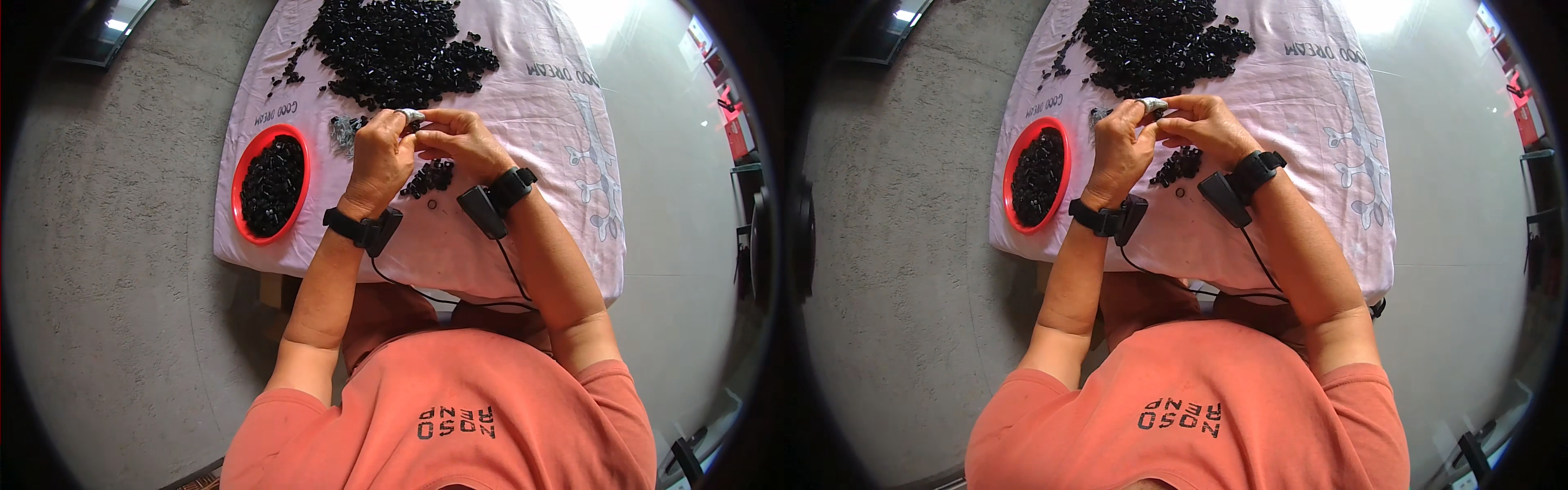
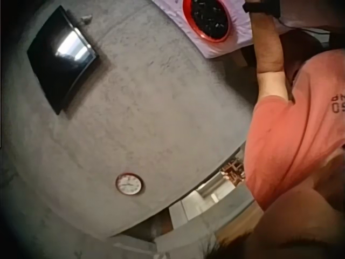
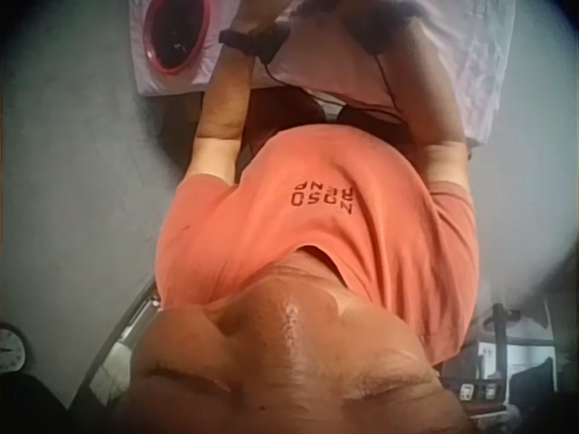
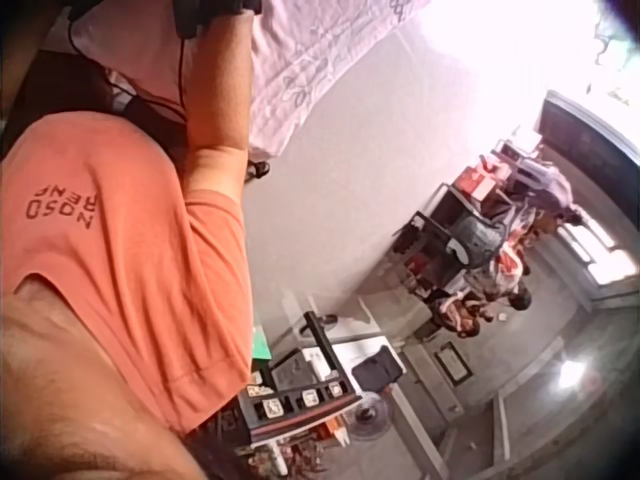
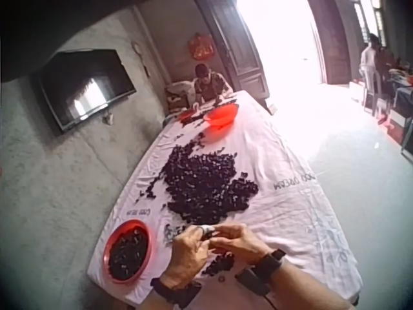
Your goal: Applying a substance from a silver tube to small black plastic rings and sorting them.
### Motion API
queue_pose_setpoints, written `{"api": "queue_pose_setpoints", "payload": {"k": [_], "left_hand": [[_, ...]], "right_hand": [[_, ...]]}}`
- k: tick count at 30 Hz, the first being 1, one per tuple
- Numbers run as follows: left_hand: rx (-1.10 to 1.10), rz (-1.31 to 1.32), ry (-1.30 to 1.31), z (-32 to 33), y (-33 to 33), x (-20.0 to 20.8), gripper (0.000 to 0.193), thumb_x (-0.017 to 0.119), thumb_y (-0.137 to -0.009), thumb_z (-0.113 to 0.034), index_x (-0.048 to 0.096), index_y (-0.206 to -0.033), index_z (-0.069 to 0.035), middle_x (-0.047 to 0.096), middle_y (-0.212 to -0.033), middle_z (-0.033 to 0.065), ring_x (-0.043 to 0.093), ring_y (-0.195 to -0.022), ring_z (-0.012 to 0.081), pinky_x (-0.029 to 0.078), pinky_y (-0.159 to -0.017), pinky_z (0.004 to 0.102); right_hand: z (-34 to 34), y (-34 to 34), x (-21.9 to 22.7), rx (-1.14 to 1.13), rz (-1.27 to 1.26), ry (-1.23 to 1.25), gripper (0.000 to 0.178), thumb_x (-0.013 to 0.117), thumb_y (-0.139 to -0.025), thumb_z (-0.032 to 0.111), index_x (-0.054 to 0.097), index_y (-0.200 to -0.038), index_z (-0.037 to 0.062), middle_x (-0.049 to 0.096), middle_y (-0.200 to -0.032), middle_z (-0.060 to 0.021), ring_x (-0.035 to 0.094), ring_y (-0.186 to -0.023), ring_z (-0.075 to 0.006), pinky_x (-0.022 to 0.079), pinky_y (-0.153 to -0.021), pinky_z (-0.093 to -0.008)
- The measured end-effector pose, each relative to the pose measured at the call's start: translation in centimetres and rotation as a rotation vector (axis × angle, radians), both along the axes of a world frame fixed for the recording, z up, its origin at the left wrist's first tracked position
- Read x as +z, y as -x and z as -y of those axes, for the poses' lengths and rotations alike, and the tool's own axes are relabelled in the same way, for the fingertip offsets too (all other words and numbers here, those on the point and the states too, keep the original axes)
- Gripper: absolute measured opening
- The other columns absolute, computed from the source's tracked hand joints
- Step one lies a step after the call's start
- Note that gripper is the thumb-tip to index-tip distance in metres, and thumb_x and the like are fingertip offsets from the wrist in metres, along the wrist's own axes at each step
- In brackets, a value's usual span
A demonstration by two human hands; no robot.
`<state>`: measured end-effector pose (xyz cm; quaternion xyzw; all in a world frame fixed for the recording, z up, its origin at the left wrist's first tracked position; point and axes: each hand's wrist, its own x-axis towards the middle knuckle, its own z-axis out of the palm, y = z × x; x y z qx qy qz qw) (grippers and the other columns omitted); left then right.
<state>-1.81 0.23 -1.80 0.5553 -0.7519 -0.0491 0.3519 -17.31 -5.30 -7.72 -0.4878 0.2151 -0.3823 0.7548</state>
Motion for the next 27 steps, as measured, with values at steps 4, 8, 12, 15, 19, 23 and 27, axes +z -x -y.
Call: {"api": "queue_pose_setpoints", "payload": {"k": [4,8,12,15,19,23,27], "left_hand": [[-0.015,0.027,0.02,0.0,0.3,0.3,0.02,0.063,-0.075,0.008,0.066,-0.095,0.003,0.064,-0.088,0.0181,0.065,-0.081,0.0373,0.052,-0.071,0.0431],[-0.05,0.039,0.043,0.3,0.5,0.4,0.018,0.063,-0.077,0.006,0.065,-0.094,0.003,0.063,-0.087,0.0175,0.064,-0.08,0.0371,0.052,-0.072,0.0428],[-0.089,0.049,0.062,0.5,0.6,0.0,0.016,0.064,-0.078,0.004,0.065,-0.094,0.003,0.061,-0.087,0.0165,0.062,-0.081,0.0356,0.051,-0.073,0.0422],[-0.044,0.107,0.088,0.4,0.6,-0.3,0.016,0.064,-0.079,0.003,0.065,-0.094,0.003,0.06,-0.09,0.0156,0.061,-0.085,0.0342,0.051,-0.075,0.0421],[-0.027,0.14,0.098,0.5,0.8,-0.9,0.019,0.062,-0.079,0.004,0.064,-0.097,0.002,0.058,-0.095,0.0154,0.059,-0.09,0.0342,0.05,-0.079,0.0428],[-0.022,0.179,0.117,0.4,0.9,-1.4,0.02,0.059,-0.081,0.003,0.062,-0.1,0.001,0.056,-0.096,0.0158,0.057,-0.092,0.0347,0.049,-0.081,0.0435],[-0.015,0.201,0.112,0.3,1.0,-1.6,0.019,0.057,-0.084,0.001,0.062,-0.102,0.001,0.056,-0.097,0.016,0.057,-0.093,0.0346,0.049,-0.082,0.0434]], "right_hand": [[0.1,0.0,-0.1,-0.012,0.013,-0.022,0.035,0.068,-0.095,0.013,0.061,-0.125,-0.0031,0.071,-0.103,-0.0096,0.07,-0.089,-0.0135,0.059,-0.081,-0.026],[-0.1,0.4,0.8,-0.021,0.065,-0.131,0.031,0.067,-0.096,0.016,0.064,-0.121,-0.0019,0.072,-0.101,-0.0089,0.071,-0.086,-0.0139,0.059,-0.078,-0.0255],[0.1,0.5,0.2,-0.04,0.002,-0.154,0.024,0.066,-0.096,0.018,0.068,-0.111,-0.0005,0.072,-0.097,-0.0081,0.071,-0.083,-0.0127,0.058,-0.073,-0.0243],[0.5,0.5,-0.2,-0.03,-0.003,-0.148,0.023,0.067,-0.095,0.018,0.069,-0.108,-0.0004,0.072,-0.094,-0.0078,0.07,-0.082,-0.0123,0.058,-0.071,-0.0239],[0.6,0.3,-0.6,-0.03,-0.015,-0.17,0.021,0.068,-0.094,0.018,0.07,-0.103,-0.0011,0.072,-0.09,-0.0076,0.069,-0.078,-0.0117,0.058,-0.069,-0.0238],[0.5,0.1,-0.5,-0.051,0.01,-0.173,0.021,0.069,-0.094,0.018,0.071,-0.1,-0.002,0.071,-0.088,-0.0071,0.068,-0.075,-0.0117,0.058,-0.07,-0.0243],[0.3,0.1,-0.3,-0.066,0.032,-0.185,0.02,0.069,-0.093,0.017,0.071,-0.098,-0.0024,0.07,-0.088,-0.0063,0.067,-0.075,-0.0117,0.058,-0.071,-0.0245]]}}
